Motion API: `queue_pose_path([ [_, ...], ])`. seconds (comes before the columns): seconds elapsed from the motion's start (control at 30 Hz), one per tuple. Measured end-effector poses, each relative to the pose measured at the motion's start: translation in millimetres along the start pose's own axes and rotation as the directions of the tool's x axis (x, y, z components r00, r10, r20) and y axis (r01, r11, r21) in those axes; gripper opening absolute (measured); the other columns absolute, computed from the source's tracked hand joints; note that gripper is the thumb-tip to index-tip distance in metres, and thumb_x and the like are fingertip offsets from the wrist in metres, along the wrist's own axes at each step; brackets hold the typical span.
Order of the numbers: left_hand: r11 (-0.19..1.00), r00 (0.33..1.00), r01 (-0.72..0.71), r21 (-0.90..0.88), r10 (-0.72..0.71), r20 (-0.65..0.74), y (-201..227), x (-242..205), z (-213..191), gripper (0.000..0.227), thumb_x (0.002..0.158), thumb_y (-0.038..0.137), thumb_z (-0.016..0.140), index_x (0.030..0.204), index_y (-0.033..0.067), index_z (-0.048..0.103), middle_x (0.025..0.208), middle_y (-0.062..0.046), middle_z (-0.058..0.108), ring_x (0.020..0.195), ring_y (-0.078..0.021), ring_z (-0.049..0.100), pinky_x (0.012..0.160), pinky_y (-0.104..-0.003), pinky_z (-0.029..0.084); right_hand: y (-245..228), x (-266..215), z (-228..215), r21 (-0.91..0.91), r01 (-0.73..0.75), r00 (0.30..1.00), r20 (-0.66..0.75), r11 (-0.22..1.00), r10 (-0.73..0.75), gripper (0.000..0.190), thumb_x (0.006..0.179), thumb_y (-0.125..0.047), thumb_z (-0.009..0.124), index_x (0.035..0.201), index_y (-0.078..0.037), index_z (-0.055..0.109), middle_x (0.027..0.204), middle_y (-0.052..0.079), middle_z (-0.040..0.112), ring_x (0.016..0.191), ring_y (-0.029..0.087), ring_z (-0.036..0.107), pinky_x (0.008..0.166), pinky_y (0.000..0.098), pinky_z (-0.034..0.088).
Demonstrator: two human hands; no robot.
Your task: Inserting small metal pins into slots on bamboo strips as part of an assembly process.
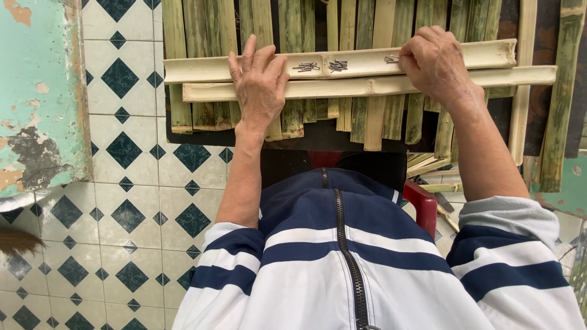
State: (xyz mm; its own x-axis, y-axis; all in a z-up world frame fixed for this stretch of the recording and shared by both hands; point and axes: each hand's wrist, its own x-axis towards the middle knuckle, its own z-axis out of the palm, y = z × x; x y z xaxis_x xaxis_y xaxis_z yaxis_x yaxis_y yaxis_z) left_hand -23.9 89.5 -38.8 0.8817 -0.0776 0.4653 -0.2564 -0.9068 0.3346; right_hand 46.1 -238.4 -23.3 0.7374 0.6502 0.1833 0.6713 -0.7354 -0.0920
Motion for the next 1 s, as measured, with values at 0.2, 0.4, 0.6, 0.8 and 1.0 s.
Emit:
queue_pose_path([
  [0.2,0.999,0.998,0.033,-0.028,-0.034,-0.047,5.6,-3.8,-2.0,0.022,0.078,0.019,0.068,0.1,0.0139,0.066,0.115,-0.006,0.058,0.121,-0.0273,0.036,0.101,-0.057,0.008,-12.5,11.7,-4.1,0.077,0.033,0.995,-0.098,0.996,-0.025,0.01,0.094,-0.005,0.063,0.085,-0.005,0.058,0.08,0.006,0.057,0.073,0.015,0.054,0.068,0.0268,0.047],
  [0.4,0.997,0.996,0.06,-0.051,-0.063,-0.069,4.1,-4.2,0.7,0.018,0.079,0.022,0.064,0.096,0.0145,0.066,0.112,-0.003,0.058,0.12,-0.0267,0.039,0.102,-0.057,0.007,-84.3,60.3,-4.3,0.146,0.162,0.984,-0.095,0.976,-0.149,0.007,0.09,-0.008,0.059,0.084,-0.005,0.056,0.076,0.005,0.056,0.066,0.014,0.051,0.058,0.0239,0.045],
  [0.6,0.997,0.996,0.066,-0.045,-0.068,-0.054,7.8,-3.1,-5.3,0.018,0.081,0.023,0.063,0.097,0.0141,0.066,0.112,-0.002,0.057,0.12,-0.027,0.038,0.103,-0.056,0.008,-112.1,81.9,10.4,0.091,0.205,0.97,-0.15,0.974,-0.19,0.01,0.085,-0.008,0.059,0.075,-0.006,0.058,0.073,0.004,0.051,0.061,0.017,0.048,0.047,0.0298,0.039],
  [0.8,0.997,0.995,0.063,-0.044,-0.067,-0.076,3.3,-6.1,3.8,0.019,0.08,0.023,0.065,0.098,0.0149,0.066,0.114,-0.001,0.057,0.121,-0.0263,0.036,0.103,-0.056,0.005,-78.6,60.8,-0.1,0.117,0.138,0.978,-0.174,0.983,-0.117,0.012,0.095,-0.01,0.062,0.084,-0.005,0.063,0.076,0.005,0.058,0.067,0.014,0.051,0.058,0.024,0.045],
  [1.0,0.997,0.997,0.06,-0.056,-0.063,-0.053,6.2,-1.5,1.3,0.023,0.077,0.019,0.067,0.099,0.0122,0.066,0.114,-0.005,0.057,0.123,-0.0275,0.032,0.103,-0.056,0.005,-23.3,14.5,-7.7,0.098,0.034,0.98,-0.199,0.995,-0.013,0.008,0.091,-0.003,0.069,0.085,-0.008,0.071,0.079,0.003,0.056,0.072,0.018,0.051,0.055,0.0286,0.038],
])
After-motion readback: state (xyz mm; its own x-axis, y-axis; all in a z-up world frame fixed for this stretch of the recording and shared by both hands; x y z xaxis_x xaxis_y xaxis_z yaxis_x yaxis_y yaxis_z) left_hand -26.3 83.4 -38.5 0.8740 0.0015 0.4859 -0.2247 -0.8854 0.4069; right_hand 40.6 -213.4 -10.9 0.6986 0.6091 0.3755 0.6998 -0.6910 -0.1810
